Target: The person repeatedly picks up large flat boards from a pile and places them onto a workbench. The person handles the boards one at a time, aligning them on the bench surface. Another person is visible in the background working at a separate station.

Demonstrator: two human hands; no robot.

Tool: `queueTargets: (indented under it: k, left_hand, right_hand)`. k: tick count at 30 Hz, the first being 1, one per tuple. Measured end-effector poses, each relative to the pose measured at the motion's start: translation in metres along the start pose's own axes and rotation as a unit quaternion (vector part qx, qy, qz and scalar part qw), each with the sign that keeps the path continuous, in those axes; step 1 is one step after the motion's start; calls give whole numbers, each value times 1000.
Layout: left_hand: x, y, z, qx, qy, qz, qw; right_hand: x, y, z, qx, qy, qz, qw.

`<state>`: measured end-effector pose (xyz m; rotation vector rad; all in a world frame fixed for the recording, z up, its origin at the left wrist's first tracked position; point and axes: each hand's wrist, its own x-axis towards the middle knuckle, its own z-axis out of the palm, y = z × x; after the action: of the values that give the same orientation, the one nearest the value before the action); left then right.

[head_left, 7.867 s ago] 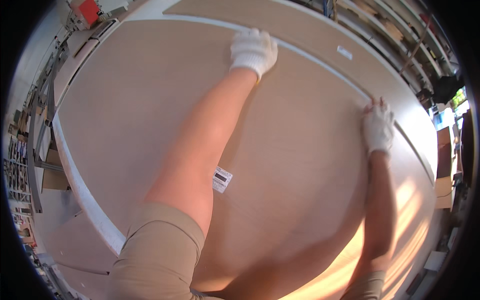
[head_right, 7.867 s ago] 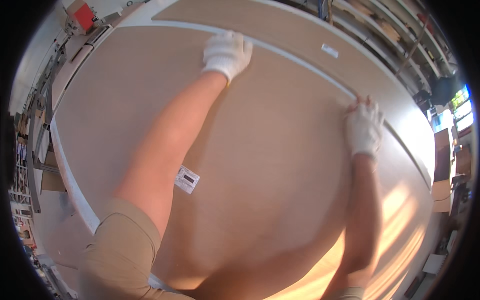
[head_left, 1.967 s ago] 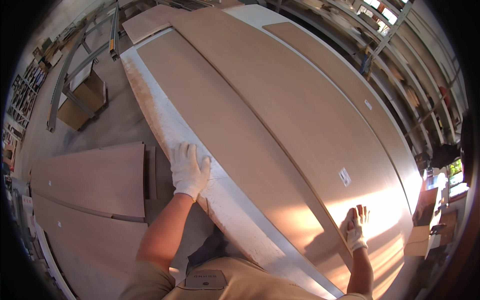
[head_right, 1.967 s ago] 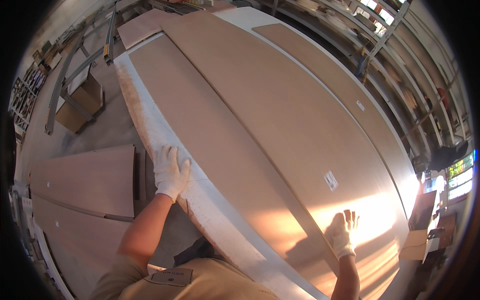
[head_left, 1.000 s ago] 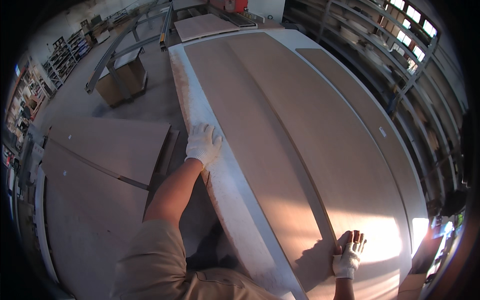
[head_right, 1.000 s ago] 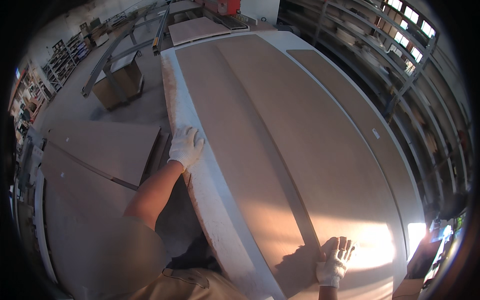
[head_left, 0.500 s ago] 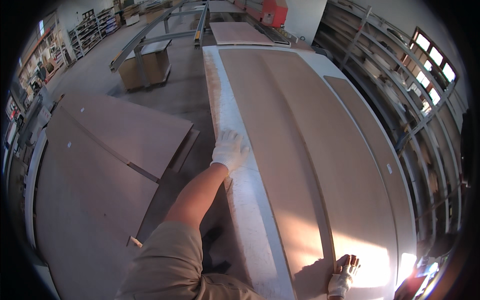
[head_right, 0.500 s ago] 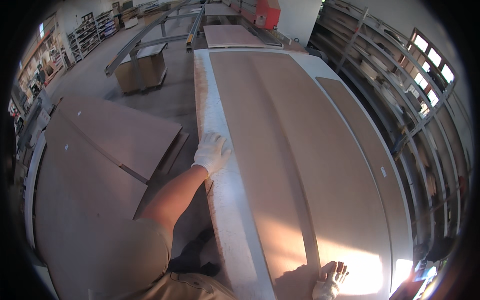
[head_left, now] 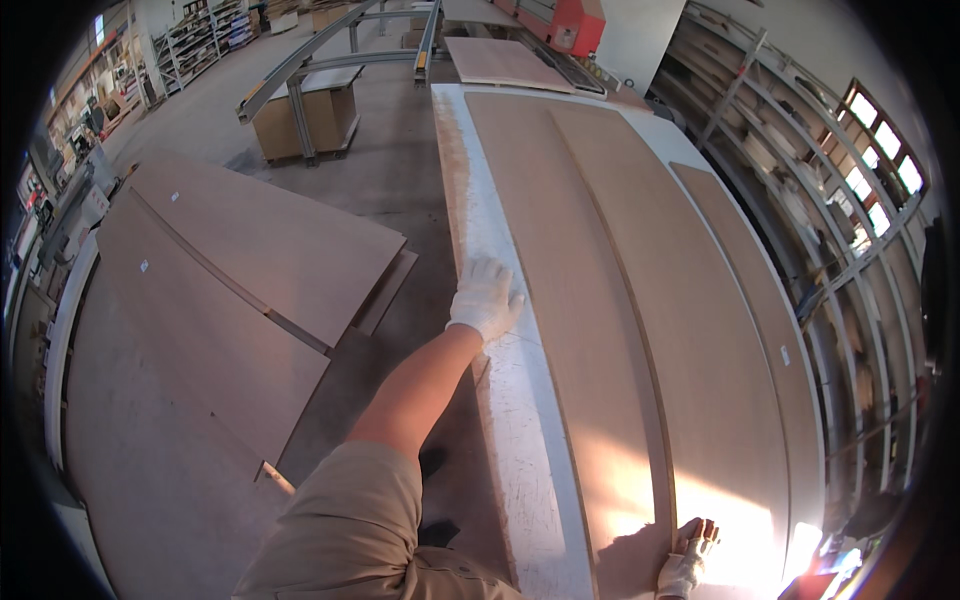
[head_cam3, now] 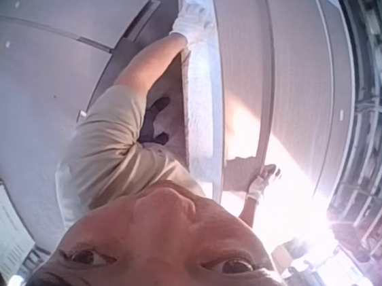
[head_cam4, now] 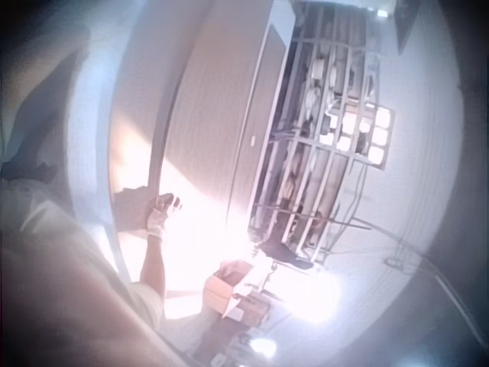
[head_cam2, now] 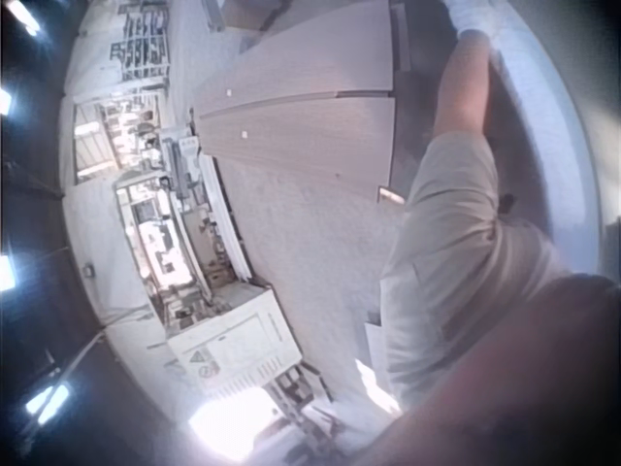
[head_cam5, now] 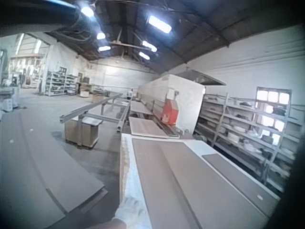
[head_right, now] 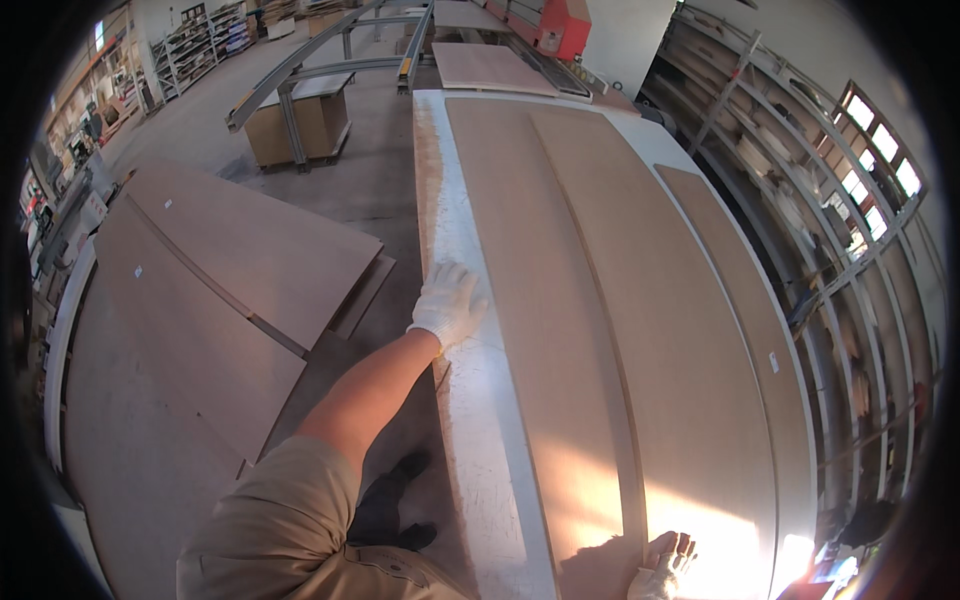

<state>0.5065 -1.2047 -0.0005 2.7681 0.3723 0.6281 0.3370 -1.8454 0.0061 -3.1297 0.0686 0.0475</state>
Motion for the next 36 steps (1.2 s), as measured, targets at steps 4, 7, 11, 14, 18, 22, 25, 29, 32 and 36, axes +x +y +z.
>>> queueTargets:
  k: [4,7,11,14,18,22,25,29,32,36]
  left_hand:
    - [1,-1,2,7,13,5,1000]
    - [5,-3,6,5,3,16,1000]
    - [3,-2,5,6,21,25,999]
    - [3,-5,8,8,35,25,999]
    - [1,-9,3,-16,25,4,1000]
    - [3,1,5,-12,16,26,999]
    - [4,7,11,-5,9,27,1000]
    - [-1,-17,7,58,29,17,998]
    - [6,-5,1,12,34,34,999]
    - [7,4,-3,12,6,19,1000]
  right_hand:
    - [1,2,1,15,7,-21,1000]
    - [0,2,-1,11,8,-22,1000]
    - [-1,-28,-27,10,-21,3,1000]
    - [0,-30,-26,15,-23,20,999]
    - [3,0,4,137,22,-12,990]
    - [-5,-25,-10,111,6,30,993]
    - [-17,-26,-21,97,-8,64,993]
    - [-1,-55,-44,67,-77,86,991]
    - [-2,-51,-50,35,-94,83,992]
    - [0,-25,-34,-22,-42,-15,999]
